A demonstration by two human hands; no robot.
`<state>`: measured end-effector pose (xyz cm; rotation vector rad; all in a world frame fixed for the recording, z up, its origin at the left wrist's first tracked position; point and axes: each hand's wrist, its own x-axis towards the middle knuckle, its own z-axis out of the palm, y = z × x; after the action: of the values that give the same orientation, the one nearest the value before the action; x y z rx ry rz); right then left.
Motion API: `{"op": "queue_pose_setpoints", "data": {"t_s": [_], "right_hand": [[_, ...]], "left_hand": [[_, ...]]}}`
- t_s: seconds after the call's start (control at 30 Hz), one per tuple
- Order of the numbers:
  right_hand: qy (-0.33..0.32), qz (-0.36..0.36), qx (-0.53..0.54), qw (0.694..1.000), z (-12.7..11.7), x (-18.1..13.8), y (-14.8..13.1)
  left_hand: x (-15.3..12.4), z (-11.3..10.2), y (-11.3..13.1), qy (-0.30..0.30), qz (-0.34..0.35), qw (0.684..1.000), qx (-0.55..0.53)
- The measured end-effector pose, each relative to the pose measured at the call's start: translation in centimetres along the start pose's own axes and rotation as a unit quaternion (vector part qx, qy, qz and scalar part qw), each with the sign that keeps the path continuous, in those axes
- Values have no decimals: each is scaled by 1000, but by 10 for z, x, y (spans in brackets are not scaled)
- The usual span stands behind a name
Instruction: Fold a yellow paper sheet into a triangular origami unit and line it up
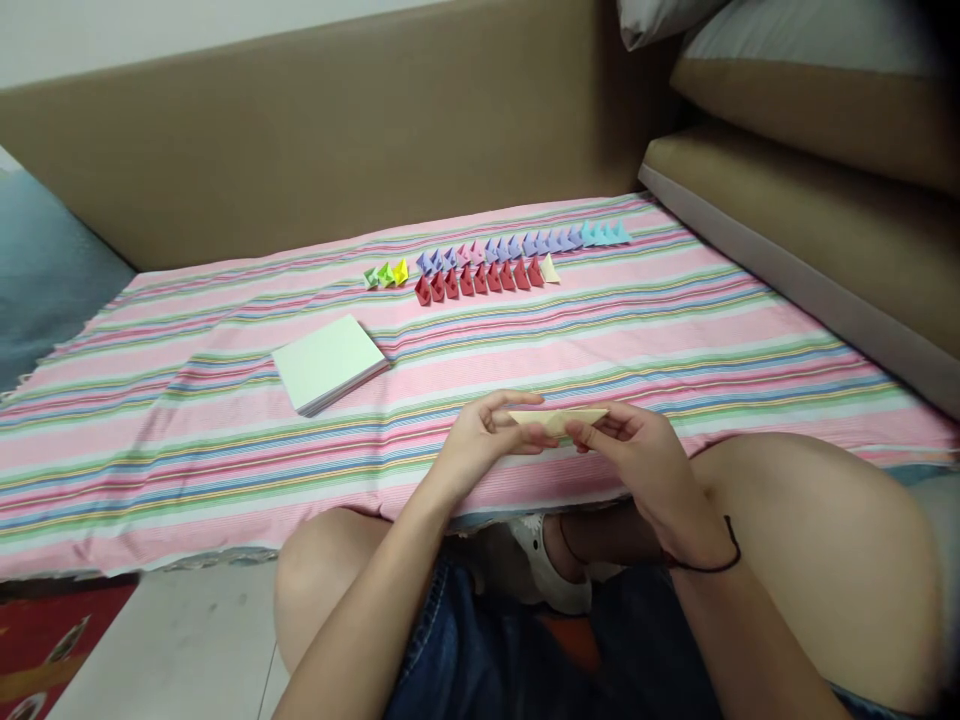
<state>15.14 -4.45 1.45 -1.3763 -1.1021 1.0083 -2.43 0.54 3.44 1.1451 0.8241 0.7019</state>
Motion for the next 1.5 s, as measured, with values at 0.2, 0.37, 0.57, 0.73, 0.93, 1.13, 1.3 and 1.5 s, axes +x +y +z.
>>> {"op": "queue_pose_setpoints", "data": {"t_s": [0.2,0.37,0.57,0.73,0.93,1.13,1.3,1.5], "right_hand": [[-20,-20,10,1000,10,-3,1],[-9,-29,-7,1000,6,-6,-4],[-22,-14,4,1000,-3,-3,0],[-49,57,80,994,-8,-1,4],[12,76,107,991,-7,0,9],[26,63,121,990,1,-4,10],[-65,115,160,978,3,-9,9],[-22,53,170,984,10,-16,6]], "left_hand": [[1,7,-3,79,28,991,100],[1,2,-1,26,29,998,58],[2,0,-2,-4,22,999,32],[3,-8,2,-56,13,998,17],[2,-10,4,-36,7,999,-10],[5,-8,-2,71,46,995,48],[8,-11,-5,126,102,977,140],[5,0,-8,145,28,989,-16]]}}
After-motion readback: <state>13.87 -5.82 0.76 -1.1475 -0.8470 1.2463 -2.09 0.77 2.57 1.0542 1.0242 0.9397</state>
